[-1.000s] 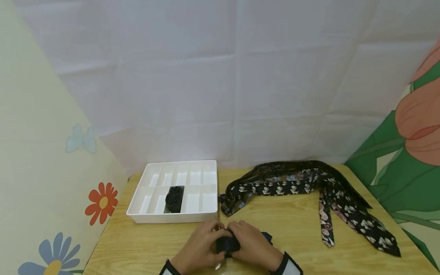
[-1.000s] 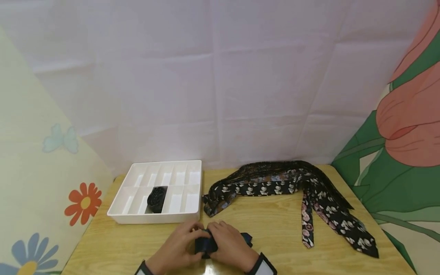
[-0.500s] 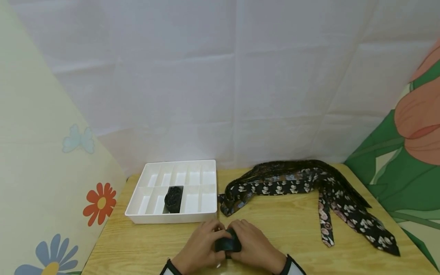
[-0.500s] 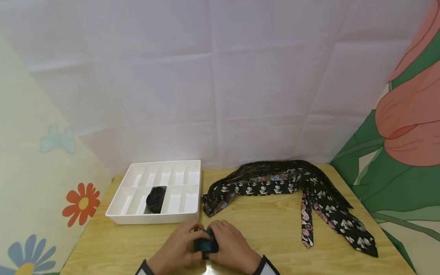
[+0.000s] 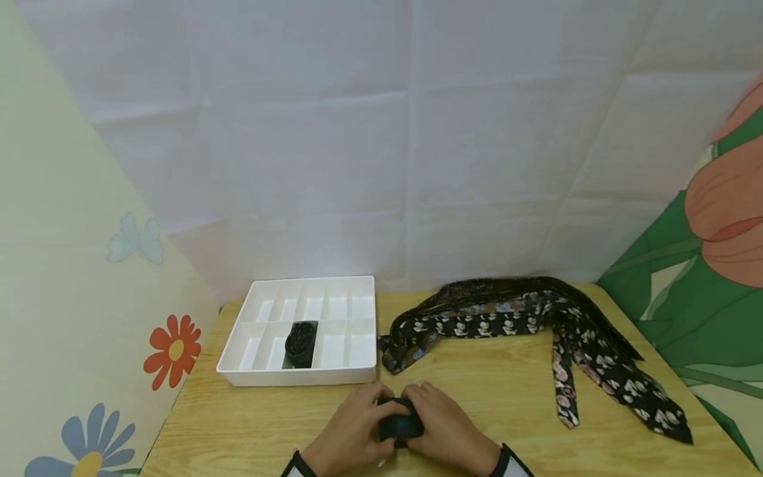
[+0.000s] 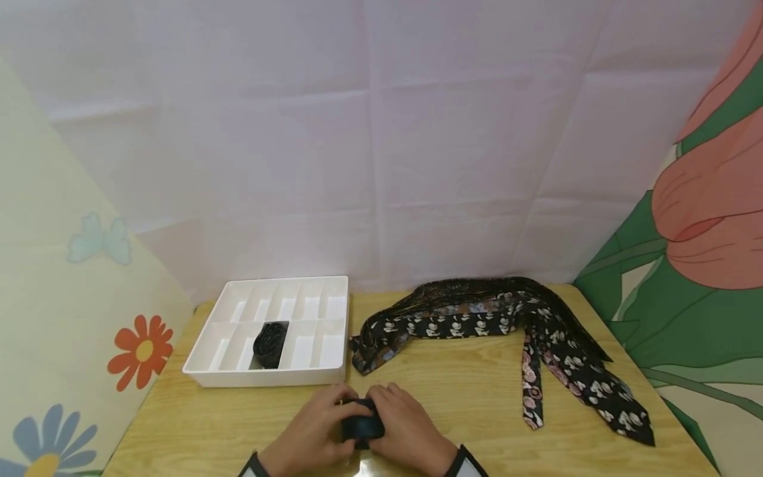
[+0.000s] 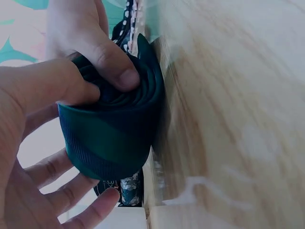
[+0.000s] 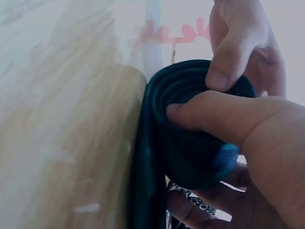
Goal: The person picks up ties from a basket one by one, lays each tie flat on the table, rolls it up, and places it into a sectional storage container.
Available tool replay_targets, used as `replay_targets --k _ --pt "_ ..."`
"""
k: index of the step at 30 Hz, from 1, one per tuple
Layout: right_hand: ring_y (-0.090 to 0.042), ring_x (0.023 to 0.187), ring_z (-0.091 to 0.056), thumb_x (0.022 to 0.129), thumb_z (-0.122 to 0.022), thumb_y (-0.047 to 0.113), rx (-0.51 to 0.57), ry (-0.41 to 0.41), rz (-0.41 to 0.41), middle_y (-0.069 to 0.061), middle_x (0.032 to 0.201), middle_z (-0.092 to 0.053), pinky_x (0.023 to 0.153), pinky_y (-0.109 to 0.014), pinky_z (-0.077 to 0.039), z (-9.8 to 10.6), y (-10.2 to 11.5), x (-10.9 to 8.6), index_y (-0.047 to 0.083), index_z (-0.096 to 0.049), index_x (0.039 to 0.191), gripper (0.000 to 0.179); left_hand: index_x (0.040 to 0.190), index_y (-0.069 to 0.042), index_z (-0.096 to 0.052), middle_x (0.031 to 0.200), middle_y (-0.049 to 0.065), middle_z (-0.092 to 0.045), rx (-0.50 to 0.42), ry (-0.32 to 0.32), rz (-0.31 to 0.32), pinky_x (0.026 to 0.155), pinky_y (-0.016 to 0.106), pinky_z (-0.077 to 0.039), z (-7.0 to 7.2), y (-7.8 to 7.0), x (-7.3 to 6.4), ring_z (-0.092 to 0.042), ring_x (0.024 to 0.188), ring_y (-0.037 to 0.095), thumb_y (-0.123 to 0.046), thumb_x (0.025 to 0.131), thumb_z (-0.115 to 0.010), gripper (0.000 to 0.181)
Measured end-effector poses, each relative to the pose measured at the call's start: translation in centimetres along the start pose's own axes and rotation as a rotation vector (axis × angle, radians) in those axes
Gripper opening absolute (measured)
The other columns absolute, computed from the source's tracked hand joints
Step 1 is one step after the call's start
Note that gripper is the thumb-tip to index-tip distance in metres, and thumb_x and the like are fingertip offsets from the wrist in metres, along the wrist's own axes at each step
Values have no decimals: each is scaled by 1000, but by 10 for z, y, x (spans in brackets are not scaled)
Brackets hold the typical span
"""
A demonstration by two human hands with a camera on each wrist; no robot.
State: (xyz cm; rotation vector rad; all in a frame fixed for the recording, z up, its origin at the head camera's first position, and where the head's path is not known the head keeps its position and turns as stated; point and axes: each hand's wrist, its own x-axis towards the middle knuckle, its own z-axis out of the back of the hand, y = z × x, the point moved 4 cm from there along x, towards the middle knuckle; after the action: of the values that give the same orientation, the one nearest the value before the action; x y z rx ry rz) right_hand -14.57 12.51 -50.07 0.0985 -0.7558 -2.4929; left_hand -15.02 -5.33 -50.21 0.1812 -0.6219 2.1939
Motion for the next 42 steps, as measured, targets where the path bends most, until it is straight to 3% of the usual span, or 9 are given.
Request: replay_targets --k 4,7,18,24,27,31,34,38,42 --pt "-5 102 -54 82 -90 28 -8 15 -2 12 115 -62 88 -33 -53 0 1 -1 24 -61 124 52 123 -35 -77 120 -10 -62 8 40 23 93 28 -49 0 -2 1 -55 109 6 -29 81 -85 43" --pt "-5 100 -54 82 -91 30 -8 7 -4 11 114 -62 85 -32 -53 0 -1 -2 24 -61 123 51 129 -35 -73 122 -10 -61 27 60 34 93 31 -49 -1 -2 2 -55 112 8 -32 82 -85 48" --pt "-5 101 -54 83 -90 31 -20 12 -9 11 116 -63 86 -32 -53 2 -2 -7 23 -62 125 51 128 -34 -74 125 -8 -63 59 32 5 97 33 -51 1 -6 3 -57 115 10 -33 82 -86 47" --pt "-6 107 -56 85 -88 29 -18 -33 27 11 120 -63 93 -35 -56 4 -2 -8 24 -63 129 51 122 -32 -78 123 -9 -64 48 8 3 92 29 -50 3 -8 3 -57 112 9 -33 83 -86 40" --pt "-7 108 -58 82 -89 21 29 -32 18 10 121 -63 91 -35 -57 4 -5 -10 22 -63 127 52 133 -29 -74 127 -6 -62 -77 19 59 94 28 -52 1 -5 1 -58 114 10 -39 96 -78 38" --pt "-10 107 -63 78 -92 12 113 0 -24 4 121 -66 87 -34 -58 2 -12 -11 15 -64 125 55 146 -17 -63 132 1 -61 -250 20 209 94 32 -57 -2 6 -5 -61 114 12 -45 108 -60 47" --pt "-12 107 -66 77 -92 10 166 17 -48 2 121 -68 87 -33 -58 0 -17 -11 13 -63 123 55 140 -10 -64 112 -1 -66 -354 58 320 80 27 -56 -6 13 -7 -62 95 6 -47 109 -56 49" --pt "-10 105 -66 78 -91 10 211 15 -60 1 118 -68 86 -33 -58 -1 -19 -10 14 -63 121 51 131 -8 -67 84 -10 -62 -526 121 423 67 22 -49 -17 18 -7 -55 72 0 -47 108 -58 46" --pt "-8 102 -65 82 -90 14 231 -25 -40 2 116 -68 83 -31 -58 1 -15 -10 16 -63 119 46 134 -7 -66 87 -9 -65 -592 109 453 68 21 -49 -23 19 -8 -57 74 0 -49 107 -59 51"
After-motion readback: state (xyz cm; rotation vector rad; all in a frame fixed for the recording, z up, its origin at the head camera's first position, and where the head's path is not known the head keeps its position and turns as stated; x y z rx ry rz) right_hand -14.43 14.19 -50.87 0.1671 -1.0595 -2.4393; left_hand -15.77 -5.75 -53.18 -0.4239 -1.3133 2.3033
